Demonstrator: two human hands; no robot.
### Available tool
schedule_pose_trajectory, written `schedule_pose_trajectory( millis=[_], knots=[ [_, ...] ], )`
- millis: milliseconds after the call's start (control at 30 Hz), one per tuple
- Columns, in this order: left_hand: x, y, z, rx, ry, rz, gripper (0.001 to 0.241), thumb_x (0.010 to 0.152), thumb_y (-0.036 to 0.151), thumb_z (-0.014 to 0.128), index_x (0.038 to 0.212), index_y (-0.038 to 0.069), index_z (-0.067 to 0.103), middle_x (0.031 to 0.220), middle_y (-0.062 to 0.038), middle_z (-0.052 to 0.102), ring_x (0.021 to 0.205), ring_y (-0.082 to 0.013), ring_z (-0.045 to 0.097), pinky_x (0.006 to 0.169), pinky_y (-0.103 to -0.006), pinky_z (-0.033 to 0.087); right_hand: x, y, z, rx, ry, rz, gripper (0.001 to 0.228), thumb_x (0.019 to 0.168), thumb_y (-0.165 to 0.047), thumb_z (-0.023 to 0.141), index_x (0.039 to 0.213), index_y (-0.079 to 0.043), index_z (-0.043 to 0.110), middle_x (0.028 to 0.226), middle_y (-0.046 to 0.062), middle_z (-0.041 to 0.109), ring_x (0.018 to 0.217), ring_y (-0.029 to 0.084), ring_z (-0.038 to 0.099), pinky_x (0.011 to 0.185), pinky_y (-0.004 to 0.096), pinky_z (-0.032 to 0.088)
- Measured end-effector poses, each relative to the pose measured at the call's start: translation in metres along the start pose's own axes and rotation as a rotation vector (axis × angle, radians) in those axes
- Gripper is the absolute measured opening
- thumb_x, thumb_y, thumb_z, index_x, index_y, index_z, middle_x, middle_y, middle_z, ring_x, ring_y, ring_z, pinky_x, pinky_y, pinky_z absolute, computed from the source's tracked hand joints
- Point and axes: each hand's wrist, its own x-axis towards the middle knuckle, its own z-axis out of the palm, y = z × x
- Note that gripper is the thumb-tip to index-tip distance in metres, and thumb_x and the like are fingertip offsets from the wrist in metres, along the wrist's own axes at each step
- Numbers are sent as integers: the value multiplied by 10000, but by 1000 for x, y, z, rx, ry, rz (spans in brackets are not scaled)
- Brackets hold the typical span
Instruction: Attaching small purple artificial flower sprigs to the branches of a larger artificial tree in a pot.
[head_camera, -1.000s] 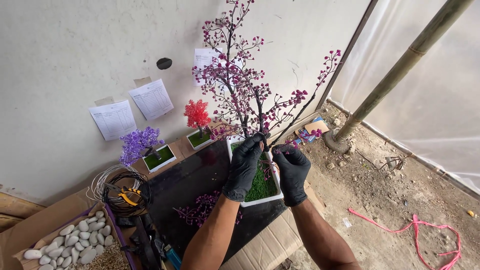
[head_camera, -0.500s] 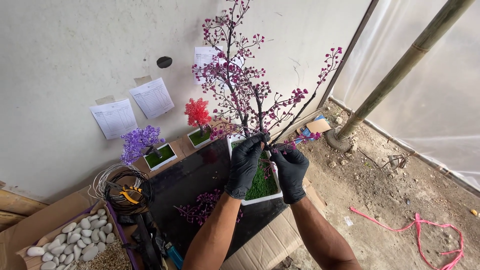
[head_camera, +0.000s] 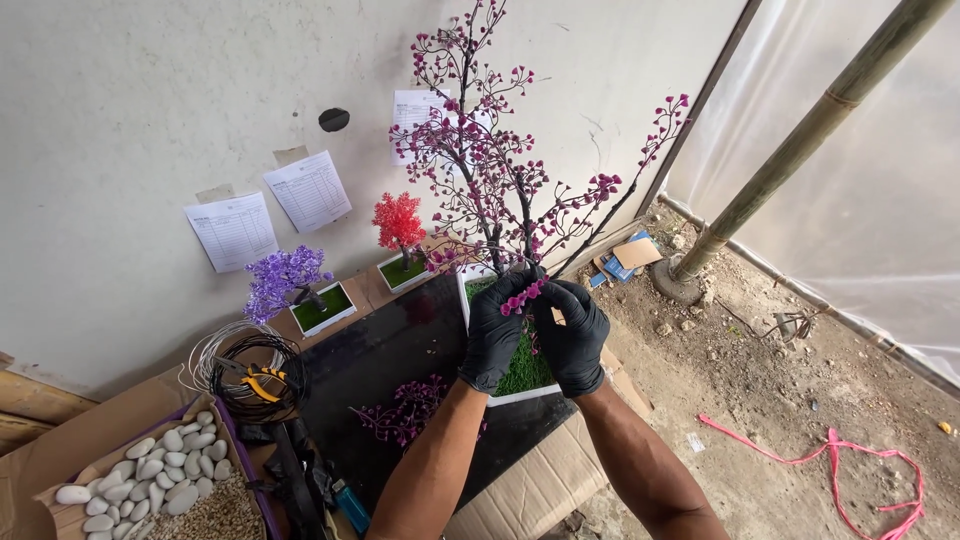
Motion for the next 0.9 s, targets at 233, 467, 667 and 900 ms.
schedule_pose_trajectory(
  millis=[233, 467, 667, 900],
  knots=[
    [-1, -16, 5, 128, 67, 24, 225, 869, 19, 755, 1071, 107, 804, 936, -84, 803, 900, -103, 677, 879, -374, 590, 5, -7, -1, -64, -17, -31, 167, 833, -11, 825, 941, -129, 775, 871, 73, 755, 679, 287, 709, 641, 372, 581],
    [2, -17, 5, 176, 93, 25, 237, 859, 39, 749, 1051, 156, 822, 927, -85, 803, 951, -139, 710, 894, -381, 571, 6, -6, 0, -11, 0, -40, 136, 837, -2, 820, 916, -99, 766, 804, 97, 728, 655, 303, 693, 641, 375, 573],
    [2, -7, -1, 58, 8, -30, 241, 913, 7, 691, 1099, 113, 801, 1010, -109, 799, 1037, -175, 708, 986, -385, 545, -12, 41, 5, 170, 83, 263, 111, 863, -9, 803, 882, -109, 758, 683, 61, 687, 613, 178, 615, 657, 306, 513],
    [-4, 6, 0, 62, 32, -73, 289, 929, 4, 670, 1181, 97, 777, 1084, -135, 788, 1077, -174, 679, 982, -399, 557, -10, 31, 2, 180, 46, 226, 125, 851, -16, 831, 832, -124, 771, 738, 71, 732, 618, 189, 645, 669, 295, 522]
  ],
)
